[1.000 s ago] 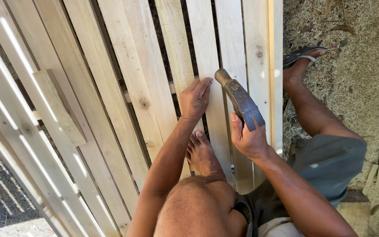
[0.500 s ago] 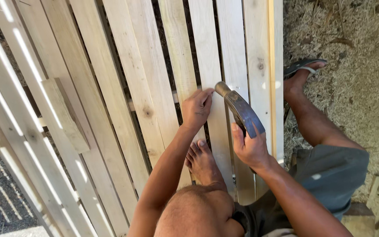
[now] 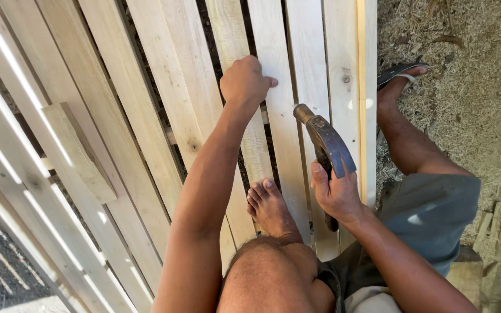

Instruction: The person hammers nails into wooden slats with a hammer, picking nails from a wooden box.

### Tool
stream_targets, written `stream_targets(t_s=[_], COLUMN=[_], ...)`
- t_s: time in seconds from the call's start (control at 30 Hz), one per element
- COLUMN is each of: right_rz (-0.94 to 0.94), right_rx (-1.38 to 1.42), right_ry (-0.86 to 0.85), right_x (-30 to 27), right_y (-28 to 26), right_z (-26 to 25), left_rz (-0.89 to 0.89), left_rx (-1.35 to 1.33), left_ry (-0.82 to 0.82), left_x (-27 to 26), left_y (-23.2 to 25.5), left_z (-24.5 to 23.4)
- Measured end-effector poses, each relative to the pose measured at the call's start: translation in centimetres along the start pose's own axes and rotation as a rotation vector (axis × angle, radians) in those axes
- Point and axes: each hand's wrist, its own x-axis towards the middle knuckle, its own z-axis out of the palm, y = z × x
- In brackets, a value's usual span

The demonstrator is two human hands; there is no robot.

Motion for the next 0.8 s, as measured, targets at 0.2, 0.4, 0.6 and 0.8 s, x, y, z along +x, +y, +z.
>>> stream_targets(t_s=[0.2,0.4,0.6,0.8], right_rz=[-0.020,-0.169,0.023,-0.359], right_rx=[-0.136,-0.115,-0.269,-0.216], right_ry=[-0.045,-0.018,-0.012,0.201], right_x=[2.8,-1.7,2.2,-0.1], right_y=[1.2,1.2,2.0,-1.1], right_z=[1.5,0.3,3.6,0.9], left_rz=[0.007,0.045,0.056,0.078], left_rx=[0.021,-0.012,-0.010,-0.322], left_ry=[0.007,0.037,0.077,0.070], left_x=[1.0,0.1,-0.5,0.0], left_y=[0.0,-1.2,-1.3,-3.4], left_z=[-0.7,1.0,1.7,2.6])
